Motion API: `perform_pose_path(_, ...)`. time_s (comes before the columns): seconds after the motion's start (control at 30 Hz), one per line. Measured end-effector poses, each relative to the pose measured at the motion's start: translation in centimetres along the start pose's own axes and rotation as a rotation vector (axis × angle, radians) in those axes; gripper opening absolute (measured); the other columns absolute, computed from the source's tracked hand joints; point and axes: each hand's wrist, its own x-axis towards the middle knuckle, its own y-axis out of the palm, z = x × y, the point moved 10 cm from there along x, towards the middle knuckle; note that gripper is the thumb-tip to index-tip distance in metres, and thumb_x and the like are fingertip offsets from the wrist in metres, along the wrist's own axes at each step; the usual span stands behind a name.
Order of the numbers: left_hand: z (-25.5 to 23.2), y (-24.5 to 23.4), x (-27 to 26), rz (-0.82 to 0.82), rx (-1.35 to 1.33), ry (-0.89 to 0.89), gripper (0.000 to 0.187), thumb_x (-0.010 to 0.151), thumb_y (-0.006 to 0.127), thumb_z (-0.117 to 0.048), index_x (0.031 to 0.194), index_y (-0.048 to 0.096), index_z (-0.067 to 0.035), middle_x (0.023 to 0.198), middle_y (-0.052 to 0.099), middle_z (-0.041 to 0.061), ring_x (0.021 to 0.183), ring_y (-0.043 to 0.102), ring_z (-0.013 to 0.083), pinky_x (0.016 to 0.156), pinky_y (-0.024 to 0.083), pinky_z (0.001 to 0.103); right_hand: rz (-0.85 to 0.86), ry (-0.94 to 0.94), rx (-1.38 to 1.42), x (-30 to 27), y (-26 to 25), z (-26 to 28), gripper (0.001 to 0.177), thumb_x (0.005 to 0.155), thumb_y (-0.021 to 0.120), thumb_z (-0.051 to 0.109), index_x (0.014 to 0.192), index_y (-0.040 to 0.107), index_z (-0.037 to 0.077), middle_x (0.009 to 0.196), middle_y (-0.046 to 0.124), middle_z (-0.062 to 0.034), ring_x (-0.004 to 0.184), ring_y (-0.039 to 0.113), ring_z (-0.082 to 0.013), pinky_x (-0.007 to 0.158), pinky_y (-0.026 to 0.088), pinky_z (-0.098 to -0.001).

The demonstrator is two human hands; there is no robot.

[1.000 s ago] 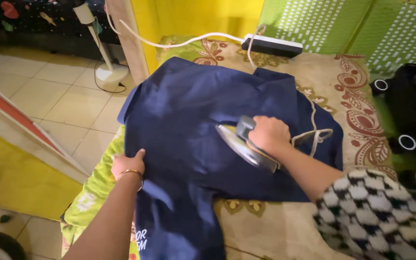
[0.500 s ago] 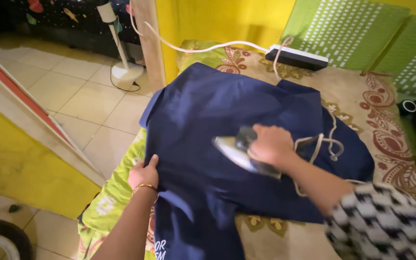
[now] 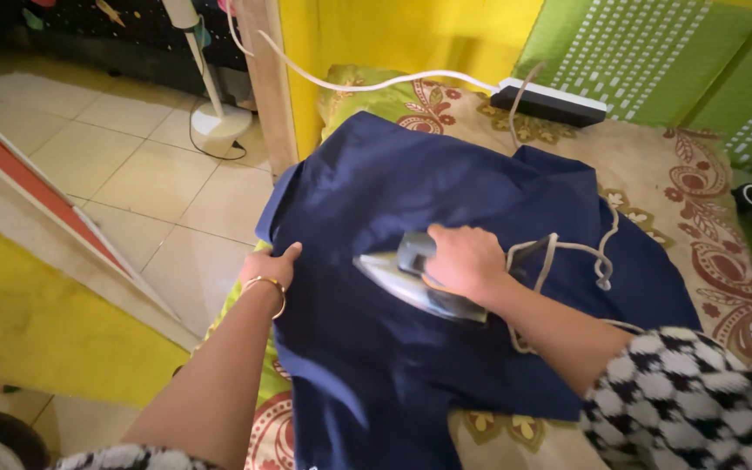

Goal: The person is ironing a blue long-sleeved shirt on an ironing board.

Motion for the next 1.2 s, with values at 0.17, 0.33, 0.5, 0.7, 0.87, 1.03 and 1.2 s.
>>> perform_pose_path(0.17,1.1,0.5,1.9,-0.171,0.031,0.141,0.048,0.099,0.059,-0.053,0.106,0.077,-0.009,0.105,0.073,0.022,0.104,0.067,0.0452,0.091,0.052,0.051,-0.056,0.240,0.164,3.7,0.1,-1.4,0.028,0.076,0.062,0.020,0.099,0.076,0.016,0.093,0.075,-0.0185,0.091,0.072,-0.0418,0.082,0.057,-0.0512)
perform_pose_path(0.33,0.8,-1.1,-1.1,-0.136,-0.121,0.068,0.046,0.095,0.060,-0.052,0.107,0.076,-0.010,0.101,0.074,0.020,0.099,0.069,0.0420,0.090,0.053,0.049,0.041,0.109,0.114,2.8,-0.3,2.4,0.031,0.072,0.063,0.020,0.099,0.077,0.016,0.092,0.075,-0.0180,0.090,0.073,-0.0396,0.082,0.058,-0.0487)
perform_pose_path(0.5,1.7,0.3,0.5,-0.159,-0.053,0.119,0.047,0.099,0.060,-0.053,0.107,0.077,-0.009,0.103,0.075,0.019,0.100,0.069,0.0411,0.090,0.053,0.048,0.034,-0.005,0.003,3.0,-0.3,4.4,0.035,0.069,0.066,0.023,0.102,0.073,0.013,0.088,0.075,-0.0186,0.085,0.073,-0.0395,0.078,0.058,-0.0494)
perform_pose_path(0.7,2.1,-1.0,-0.9,-0.136,-0.172,0.105,0.049,0.092,0.067,-0.051,0.109,0.076,-0.006,0.102,0.077,0.016,0.101,0.072,0.0356,0.091,0.054,0.045,-0.079,0.080,0.142,5.6,-0.2,3.9,0.026,0.075,0.066,0.024,0.096,0.077,0.013,0.089,0.075,-0.0181,0.088,0.073,-0.0404,0.080,0.057,-0.0507)
perform_pose_path(0.87,2.8,-0.5,-5.1,0.198,-0.057,0.015,0.054,0.075,0.081,-0.052,0.100,0.079,-0.004,0.093,0.078,0.015,0.088,0.077,0.0314,0.084,0.059,0.043,0.039,0.071,0.130,3.1,-1.0,7.8,0.032,0.068,0.067,0.021,0.099,0.077,0.019,0.090,0.074,-0.0185,0.089,0.072,-0.0408,0.081,0.057,-0.0492)
perform_pose_path(1.03,4.9,-0.7,-5.9,0.142,-0.021,0.040,0.052,0.090,0.069,-0.056,0.097,0.080,-0.005,0.090,0.077,0.017,0.084,0.073,0.0326,0.083,0.056,0.044,-0.106,-0.020,0.125,5.6,0.5,7.8,0.022,0.075,0.064,0.021,0.092,0.075,0.012,0.089,0.075,-0.0192,0.088,0.072,-0.0421,0.079,0.056,-0.0522)
perform_pose_path(1.2,6.2,-1.9,-6.9,0.069,-0.233,-0.002,0.044,0.087,0.072,-0.049,0.096,0.081,-0.006,0.083,0.077,0.012,0.077,0.073,0.0268,0.075,0.056,0.040,-0.053,-0.013,0.142,4.9,0.9,8.9,0.022,0.071,0.064,0.020,0.090,0.074,0.013,0.088,0.074,-0.0191,0.087,0.071,-0.0418,0.077,0.056,-0.0527)
